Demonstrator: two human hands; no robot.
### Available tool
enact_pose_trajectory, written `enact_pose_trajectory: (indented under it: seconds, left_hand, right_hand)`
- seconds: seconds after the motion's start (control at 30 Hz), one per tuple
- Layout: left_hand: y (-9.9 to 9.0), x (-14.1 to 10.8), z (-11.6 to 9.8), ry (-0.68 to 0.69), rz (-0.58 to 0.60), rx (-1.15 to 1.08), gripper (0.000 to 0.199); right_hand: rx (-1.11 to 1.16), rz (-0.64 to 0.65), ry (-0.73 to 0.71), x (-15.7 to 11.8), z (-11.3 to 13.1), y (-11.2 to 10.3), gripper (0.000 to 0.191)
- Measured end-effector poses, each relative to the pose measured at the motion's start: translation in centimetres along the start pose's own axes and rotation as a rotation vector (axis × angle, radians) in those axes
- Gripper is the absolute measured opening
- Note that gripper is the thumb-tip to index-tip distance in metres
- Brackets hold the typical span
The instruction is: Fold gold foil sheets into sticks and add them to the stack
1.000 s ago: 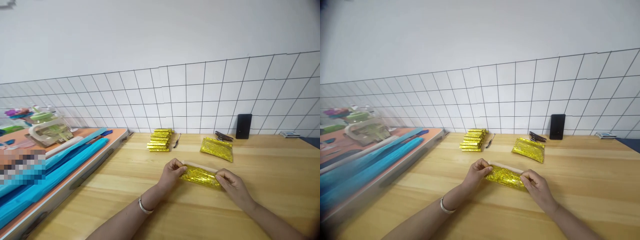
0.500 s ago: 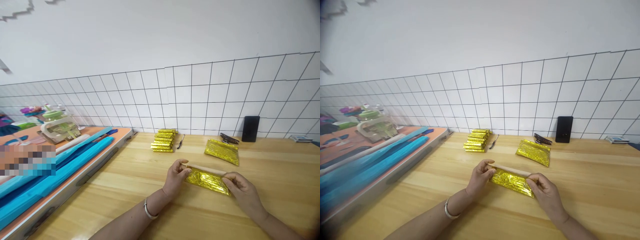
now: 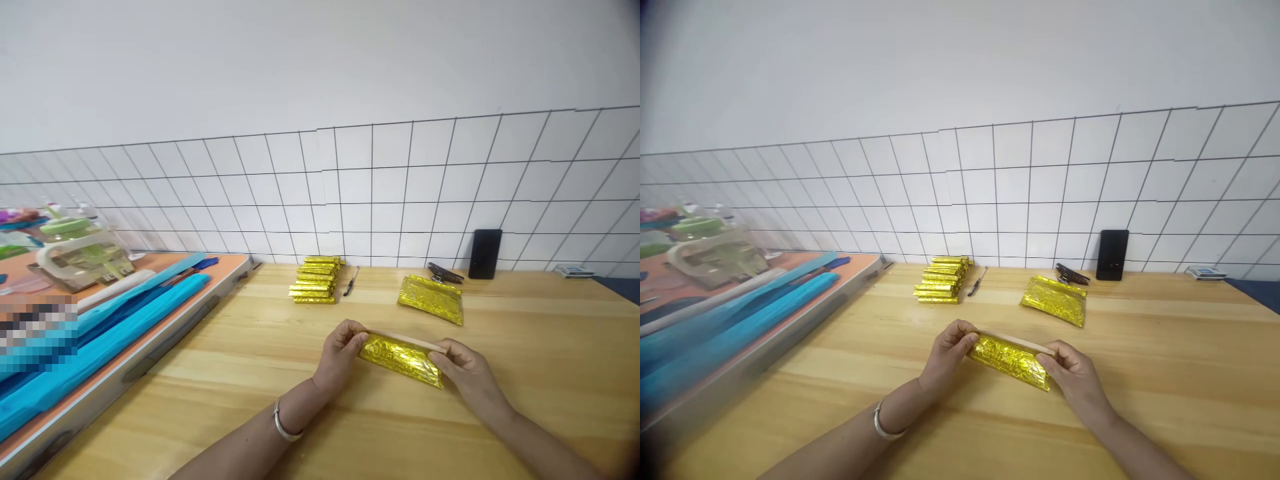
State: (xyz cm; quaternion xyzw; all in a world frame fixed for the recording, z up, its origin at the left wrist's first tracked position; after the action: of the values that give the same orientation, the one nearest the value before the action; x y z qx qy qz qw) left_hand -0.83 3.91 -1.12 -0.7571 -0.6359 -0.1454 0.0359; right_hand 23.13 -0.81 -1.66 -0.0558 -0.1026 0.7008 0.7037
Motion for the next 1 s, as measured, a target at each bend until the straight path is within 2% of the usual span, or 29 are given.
enact_pose_trajectory:
  seconds: [0.27,0.7,0.87,1.0]
  left_hand:
    - [0.0,-0.2,0.2,0.012,0.01,0.03,0.023]
    - [0.2,-0.3,0.5,0.014,0.038,0.081,0.024]
    - [-0.1,-0.7,0.0,0.108,0.004,0.208,0.021]
    - [0.1,-1.0,-0.6,0.147,0.049,0.267,0.021]
  right_hand:
    - [-0.089,-0.032,-0.099,-0.4,1.2,0.0,0.03]
    - [-0.194,-0.055,-0.153,-0.7,1.8,-0.2,0.032]
    - [-0.246,-0.058,-0.182,-0.6,1.9,-0.3,0.03]
    - [-0.25,-0.067,-0.197,-0.5,1.9,-0.6,0.029]
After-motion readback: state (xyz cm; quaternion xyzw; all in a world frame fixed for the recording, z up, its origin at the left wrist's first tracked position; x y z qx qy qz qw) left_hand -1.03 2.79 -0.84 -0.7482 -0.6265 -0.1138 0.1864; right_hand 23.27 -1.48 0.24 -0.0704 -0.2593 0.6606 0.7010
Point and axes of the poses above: each hand's wrist, its own x-axis towards the middle knuckle, its own y-axis out of the palm, z = x × y, the point moved 6 cm from there along x, towards the middle knuckle, and after that the axes turned 4 degrees about y, right-handed, at the moved point
